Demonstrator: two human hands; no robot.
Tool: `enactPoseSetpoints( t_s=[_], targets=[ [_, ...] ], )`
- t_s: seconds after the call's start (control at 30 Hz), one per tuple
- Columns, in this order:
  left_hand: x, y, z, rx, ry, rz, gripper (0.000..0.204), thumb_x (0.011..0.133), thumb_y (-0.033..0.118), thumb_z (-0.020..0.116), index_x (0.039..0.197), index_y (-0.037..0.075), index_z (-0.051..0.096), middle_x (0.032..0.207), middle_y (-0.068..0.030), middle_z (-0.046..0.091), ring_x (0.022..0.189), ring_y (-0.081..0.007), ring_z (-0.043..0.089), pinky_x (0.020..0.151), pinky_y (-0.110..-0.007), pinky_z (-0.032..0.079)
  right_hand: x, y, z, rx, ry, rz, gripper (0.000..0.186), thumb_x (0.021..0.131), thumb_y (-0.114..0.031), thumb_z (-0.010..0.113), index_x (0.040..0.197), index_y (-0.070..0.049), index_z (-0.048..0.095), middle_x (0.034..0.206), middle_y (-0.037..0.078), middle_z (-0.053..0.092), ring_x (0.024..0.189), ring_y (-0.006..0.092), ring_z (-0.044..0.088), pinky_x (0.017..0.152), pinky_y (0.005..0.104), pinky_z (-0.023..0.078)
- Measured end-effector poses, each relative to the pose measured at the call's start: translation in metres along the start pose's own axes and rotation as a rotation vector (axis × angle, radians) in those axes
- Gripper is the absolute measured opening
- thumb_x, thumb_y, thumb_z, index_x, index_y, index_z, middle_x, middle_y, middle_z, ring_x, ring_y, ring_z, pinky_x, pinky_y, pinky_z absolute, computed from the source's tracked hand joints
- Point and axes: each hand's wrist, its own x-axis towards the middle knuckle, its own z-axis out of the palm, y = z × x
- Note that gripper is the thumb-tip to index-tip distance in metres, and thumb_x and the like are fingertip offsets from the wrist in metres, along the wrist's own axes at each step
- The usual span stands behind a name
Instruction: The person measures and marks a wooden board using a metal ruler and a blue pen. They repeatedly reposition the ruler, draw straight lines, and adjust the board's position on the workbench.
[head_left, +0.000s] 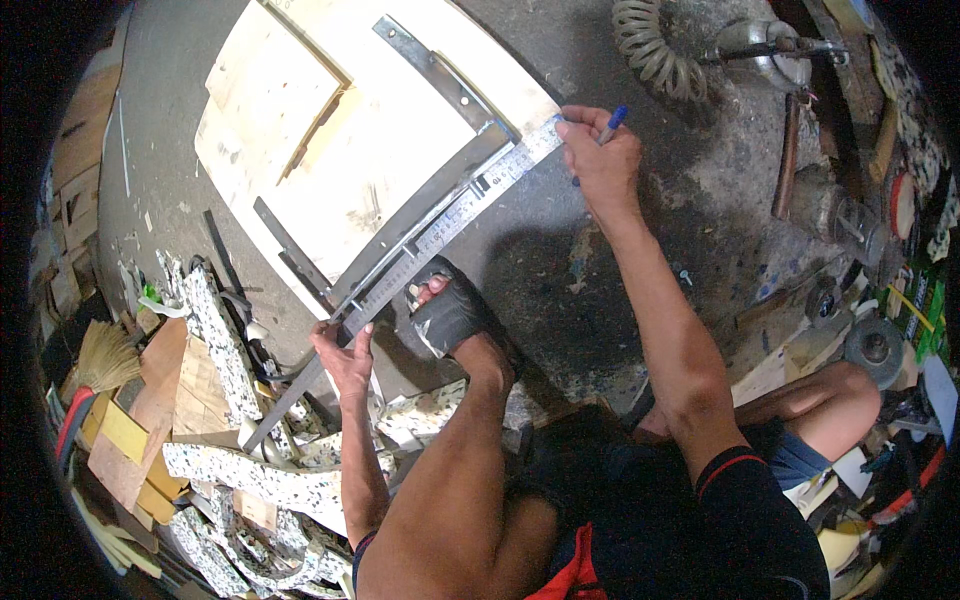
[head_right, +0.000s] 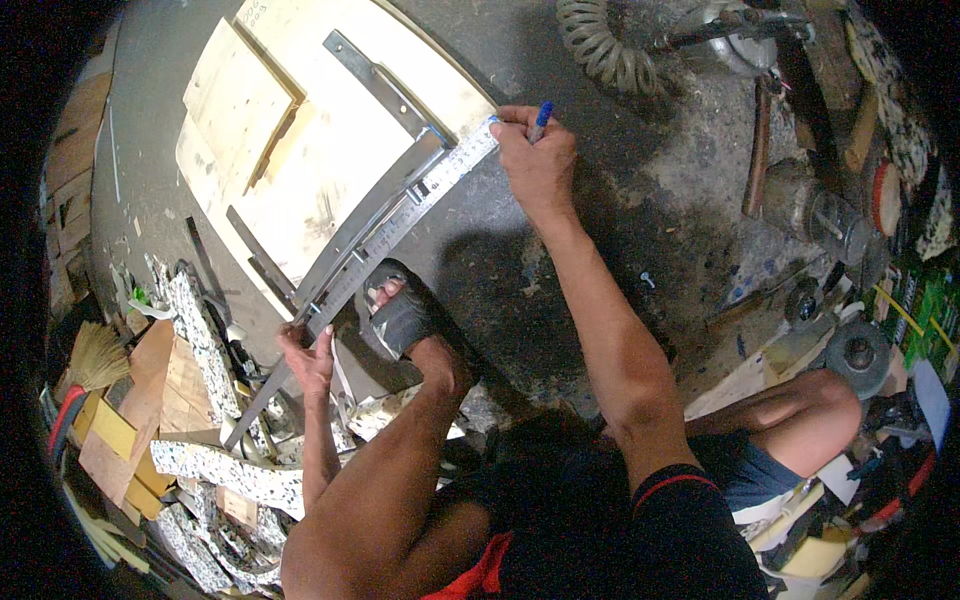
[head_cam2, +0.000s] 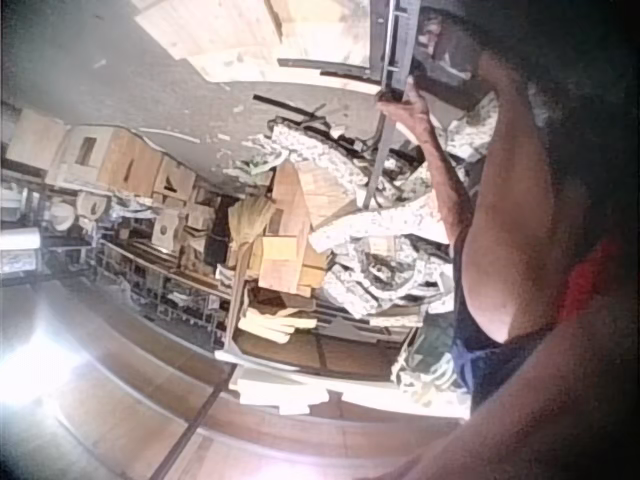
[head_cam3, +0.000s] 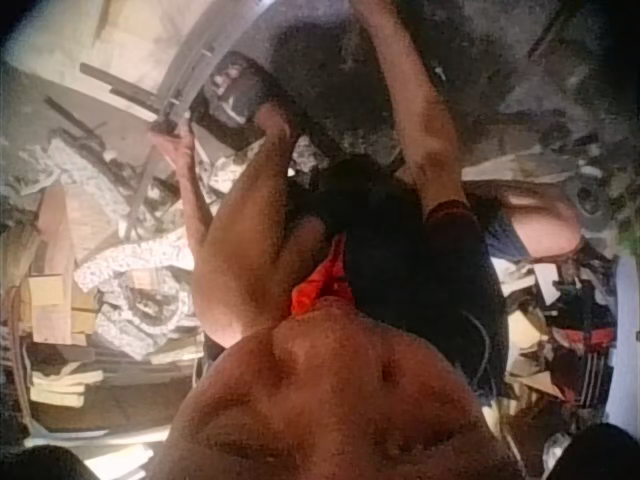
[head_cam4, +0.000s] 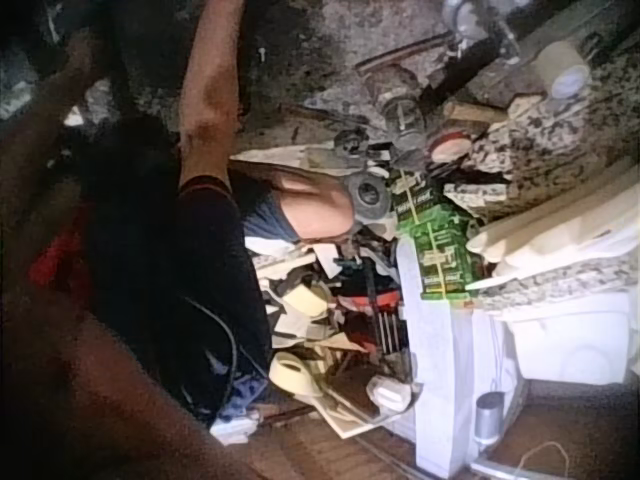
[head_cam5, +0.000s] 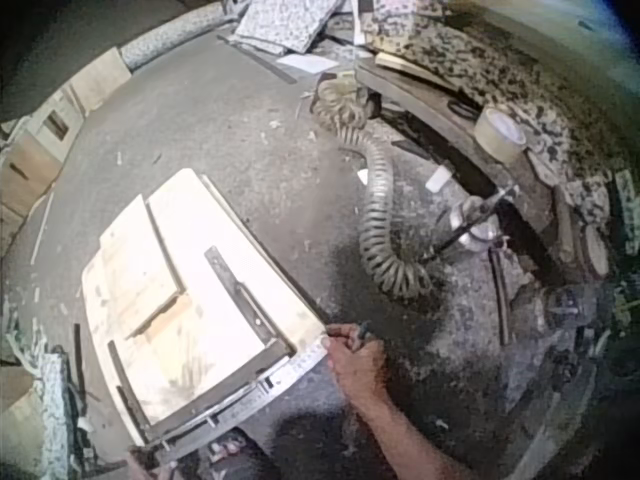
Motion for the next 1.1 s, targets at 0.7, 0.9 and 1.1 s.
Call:
enactPoseSetpoints(
  t_s=[0.7, 0.9, 1.1],
  targets=[
    [0.01, 0.035, 0.005, -0.043, 0.003, -0.02, 0.087, 0.08, 0.021, 0.087, 0.145, -0.002, 0.034, 0.13, -0.0259, 0.05, 0.117, -0.0352, 0.057, 0.094, -0.041, 0.052, 0.012, -0.007, -0.007, -0.041, -0.037, 0.008, 0.017, 0.086, -0.009, 0.075, 0.098, 0.002, 0.072, 0.067, -0.002, 0.059, 0.055, 0.0055, 0.05, 0.049, 0.0225, 0.037],
    [0.008, 0.008, 0.002, 0.05, 0.058, 0.036, 0.088, 0.076, 0.023, 0.089, 0.143, -0.003, 0.037, 0.129, -0.0241, 0.052, 0.118, -0.0337, 0.055, 0.098, -0.042, 0.049, 0.009, -0.008, -0.004, -0.092, -0.04, 0.041, 0.018, 0.087, -0.011, 0.072, 0.099, 0.002, 0.073, 0.073, 0.001, 0.066, 0.062, 0.0086, 0.056, 0.056, 0.027, 0.045],
    [0.01, 0.029, 0.002, 0.033, 0.053, -0.02, 0.09, 0.073, 0.024, 0.091, 0.141, -0.004, 0.039, 0.129, -0.0237, 0.053, 0.118, -0.0343, 0.054, 0.105, -0.044, 0.043, 0.009, -0.005, -0.003, -0.093, 0.021, 0.037, 0.016, 0.087, -0.011, 0.072, 0.099, 0.001, 0.073, 0.079, 0.006, 0.071, 0.07, 0.0123, 0.063, 0.063, 0.0289, 0.049]
  ],
)
